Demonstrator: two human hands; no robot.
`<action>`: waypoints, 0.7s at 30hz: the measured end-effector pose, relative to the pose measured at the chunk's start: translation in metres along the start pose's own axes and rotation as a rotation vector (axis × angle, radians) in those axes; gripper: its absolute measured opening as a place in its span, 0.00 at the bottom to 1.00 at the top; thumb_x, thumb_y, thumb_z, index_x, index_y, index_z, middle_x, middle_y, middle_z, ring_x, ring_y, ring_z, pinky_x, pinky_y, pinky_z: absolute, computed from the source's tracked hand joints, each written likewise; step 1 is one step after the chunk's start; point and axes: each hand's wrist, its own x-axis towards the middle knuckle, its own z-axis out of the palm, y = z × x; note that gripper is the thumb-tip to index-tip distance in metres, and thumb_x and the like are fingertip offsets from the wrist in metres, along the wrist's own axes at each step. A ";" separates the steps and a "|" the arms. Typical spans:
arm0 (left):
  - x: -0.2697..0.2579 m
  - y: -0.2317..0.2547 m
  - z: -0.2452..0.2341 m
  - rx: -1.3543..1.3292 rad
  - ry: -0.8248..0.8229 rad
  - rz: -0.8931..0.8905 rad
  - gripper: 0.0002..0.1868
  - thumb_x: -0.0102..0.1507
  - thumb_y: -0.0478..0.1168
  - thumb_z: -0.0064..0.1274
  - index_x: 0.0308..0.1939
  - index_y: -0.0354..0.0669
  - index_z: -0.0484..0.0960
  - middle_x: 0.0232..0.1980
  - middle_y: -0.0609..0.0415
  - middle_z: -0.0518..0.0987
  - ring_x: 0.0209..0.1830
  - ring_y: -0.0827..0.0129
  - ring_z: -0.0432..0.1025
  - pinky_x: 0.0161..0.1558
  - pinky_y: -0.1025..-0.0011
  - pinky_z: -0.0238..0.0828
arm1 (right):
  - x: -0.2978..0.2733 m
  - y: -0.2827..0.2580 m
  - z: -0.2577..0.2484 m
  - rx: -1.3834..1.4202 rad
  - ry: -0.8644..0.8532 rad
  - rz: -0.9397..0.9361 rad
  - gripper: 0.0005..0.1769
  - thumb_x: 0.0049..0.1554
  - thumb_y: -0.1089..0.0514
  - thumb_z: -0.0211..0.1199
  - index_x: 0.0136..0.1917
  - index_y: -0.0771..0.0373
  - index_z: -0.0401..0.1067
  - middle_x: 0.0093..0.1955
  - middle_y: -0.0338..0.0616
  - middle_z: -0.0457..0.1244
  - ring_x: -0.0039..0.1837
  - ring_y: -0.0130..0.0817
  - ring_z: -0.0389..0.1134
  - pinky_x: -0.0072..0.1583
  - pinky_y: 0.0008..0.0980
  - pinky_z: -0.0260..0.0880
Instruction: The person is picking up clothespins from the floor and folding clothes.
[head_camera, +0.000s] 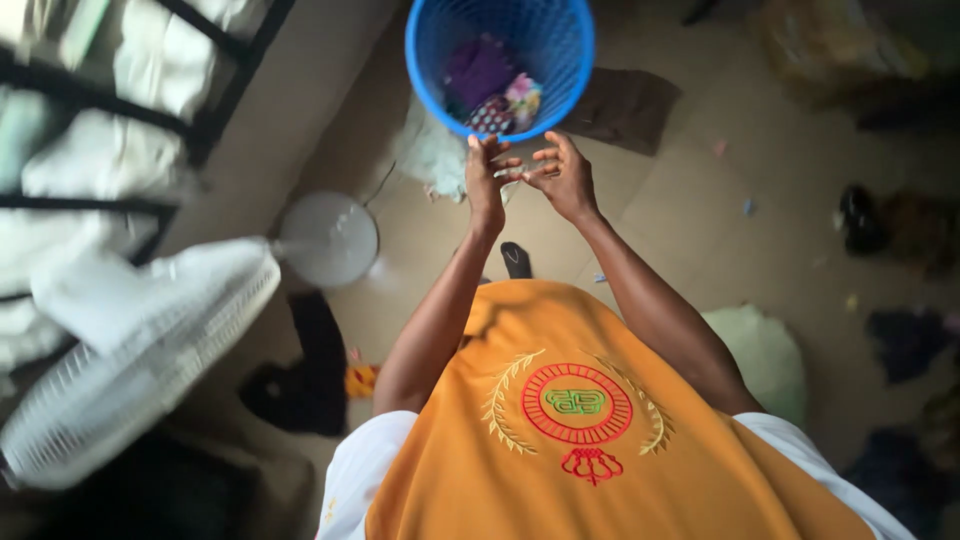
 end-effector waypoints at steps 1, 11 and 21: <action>0.002 0.000 0.009 0.024 -0.038 -0.019 0.39 0.70 0.67 0.34 0.62 0.33 0.71 0.52 0.45 0.77 0.40 0.64 0.75 0.38 0.66 0.76 | 0.000 0.001 -0.008 0.013 0.047 0.005 0.47 0.50 0.66 0.76 0.77 0.69 0.55 0.60 0.49 0.66 0.51 0.28 0.72 0.49 0.28 0.76; 0.010 -0.052 0.071 0.381 -0.480 -0.149 0.22 0.72 0.51 0.48 0.58 0.35 0.74 0.51 0.48 0.81 0.40 0.67 0.77 0.39 0.70 0.74 | -0.058 0.002 -0.080 0.099 0.439 0.198 0.39 0.52 0.65 0.74 0.73 0.68 0.62 0.52 0.45 0.70 0.46 0.25 0.71 0.48 0.26 0.74; -0.012 -0.136 0.183 0.615 -0.780 -0.226 0.20 0.71 0.47 0.48 0.58 0.34 0.75 0.50 0.49 0.82 0.42 0.68 0.79 0.40 0.71 0.75 | -0.087 0.040 -0.187 0.135 0.698 0.216 0.34 0.53 0.69 0.70 0.71 0.70 0.63 0.49 0.44 0.72 0.49 0.25 0.75 0.49 0.26 0.77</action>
